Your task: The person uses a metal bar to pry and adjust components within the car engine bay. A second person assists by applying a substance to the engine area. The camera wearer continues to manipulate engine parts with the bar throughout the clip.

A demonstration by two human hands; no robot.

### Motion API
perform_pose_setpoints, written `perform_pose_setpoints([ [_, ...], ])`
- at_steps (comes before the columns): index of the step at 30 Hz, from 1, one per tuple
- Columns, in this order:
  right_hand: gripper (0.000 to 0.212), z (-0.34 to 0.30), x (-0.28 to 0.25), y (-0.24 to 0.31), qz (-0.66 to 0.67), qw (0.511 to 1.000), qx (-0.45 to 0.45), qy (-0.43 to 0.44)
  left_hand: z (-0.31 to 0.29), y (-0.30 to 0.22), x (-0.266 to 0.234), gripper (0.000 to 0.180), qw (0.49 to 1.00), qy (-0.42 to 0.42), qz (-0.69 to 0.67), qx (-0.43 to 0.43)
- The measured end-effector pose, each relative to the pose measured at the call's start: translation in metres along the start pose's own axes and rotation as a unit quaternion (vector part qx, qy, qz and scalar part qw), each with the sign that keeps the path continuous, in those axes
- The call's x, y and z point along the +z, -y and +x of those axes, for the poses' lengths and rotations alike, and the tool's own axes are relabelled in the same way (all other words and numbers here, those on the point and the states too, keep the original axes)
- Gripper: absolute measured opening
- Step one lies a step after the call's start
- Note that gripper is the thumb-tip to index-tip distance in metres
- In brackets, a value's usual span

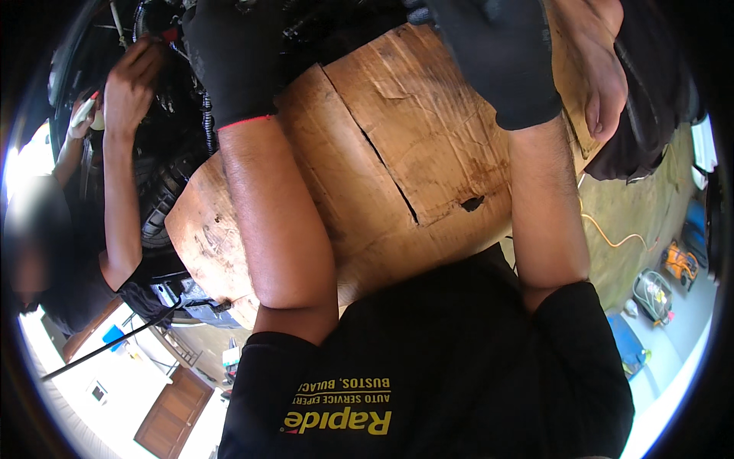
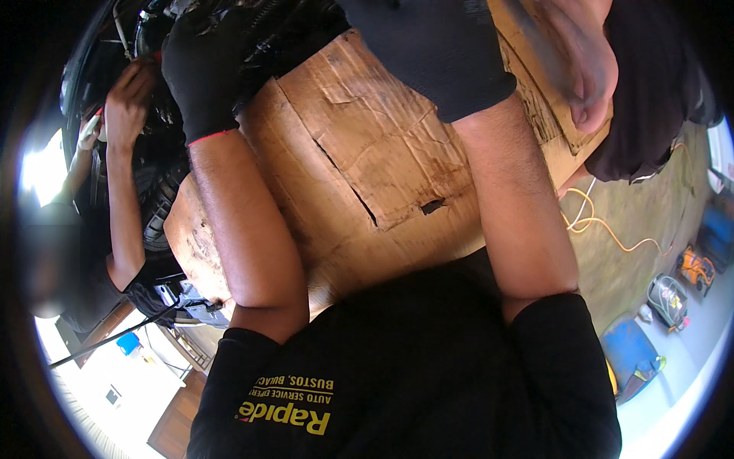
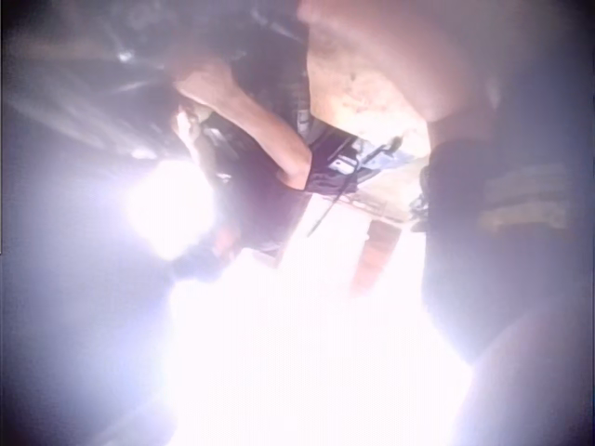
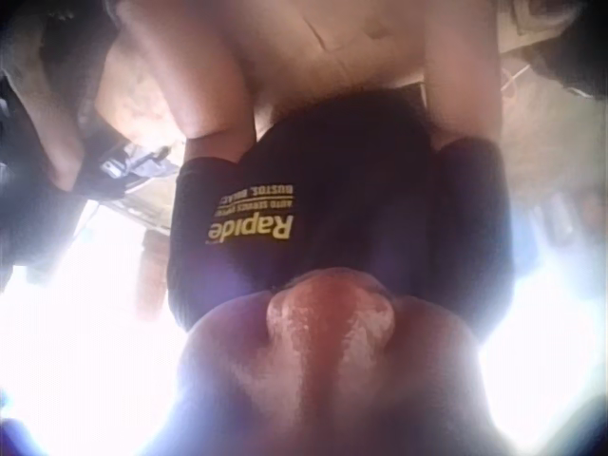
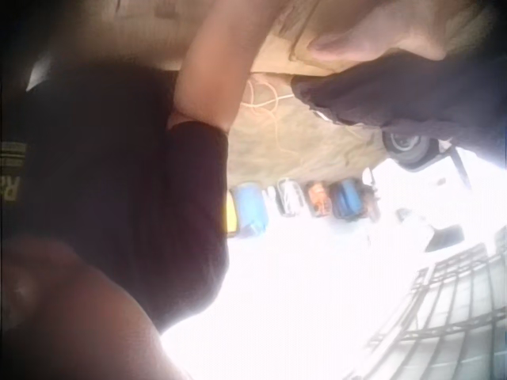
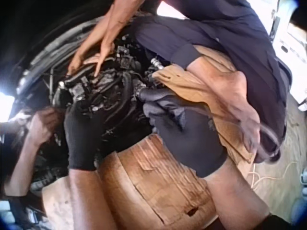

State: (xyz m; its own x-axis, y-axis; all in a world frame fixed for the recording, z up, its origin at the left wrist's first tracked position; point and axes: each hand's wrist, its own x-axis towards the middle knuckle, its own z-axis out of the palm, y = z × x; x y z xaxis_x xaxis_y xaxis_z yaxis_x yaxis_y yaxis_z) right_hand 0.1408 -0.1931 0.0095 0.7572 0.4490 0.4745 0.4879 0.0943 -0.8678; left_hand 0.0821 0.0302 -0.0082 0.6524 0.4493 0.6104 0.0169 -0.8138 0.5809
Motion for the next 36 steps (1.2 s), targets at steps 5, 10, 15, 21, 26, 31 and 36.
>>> perform_pose_setpoints([
  [5,0.029,0.004,-0.003,-0.033,-0.096,0.982,-0.162,-0.001,0.001,-0.001,-0.004,0.025,0.999,0.005,0.016,0.041],
  [10,0.026,0.002,-0.005,-0.037,-0.071,0.986,-0.151,0.031,0.001,0.011,0.000,0.022,0.998,-0.042,0.006,0.037],
  [15,0.023,0.003,-0.010,-0.044,-0.088,0.989,-0.110,0.040,0.001,0.017,0.004,0.020,0.998,-0.040,-0.005,0.050],
  [21,0.021,0.007,-0.008,-0.032,-0.109,0.985,-0.128,0.047,-0.001,0.003,0.002,0.017,0.999,-0.015,-0.009,-0.051],
  [26,0.022,0.012,-0.005,-0.050,-0.092,0.982,-0.157,0.052,-0.004,-0.005,-0.001,0.016,0.994,-0.008,-0.056,-0.097],
  [31,0.022,0.002,-0.007,-0.018,-0.157,0.977,-0.139,0.035,-0.005,0.005,0.001,0.010,0.998,-0.040,0.055,-0.006],
  [36,0.023,0.005,-0.003,-0.027,-0.223,0.963,-0.149,0.001,-0.004,-0.001,0.004,0.008,0.987,-0.001,-0.114,-0.114],
])
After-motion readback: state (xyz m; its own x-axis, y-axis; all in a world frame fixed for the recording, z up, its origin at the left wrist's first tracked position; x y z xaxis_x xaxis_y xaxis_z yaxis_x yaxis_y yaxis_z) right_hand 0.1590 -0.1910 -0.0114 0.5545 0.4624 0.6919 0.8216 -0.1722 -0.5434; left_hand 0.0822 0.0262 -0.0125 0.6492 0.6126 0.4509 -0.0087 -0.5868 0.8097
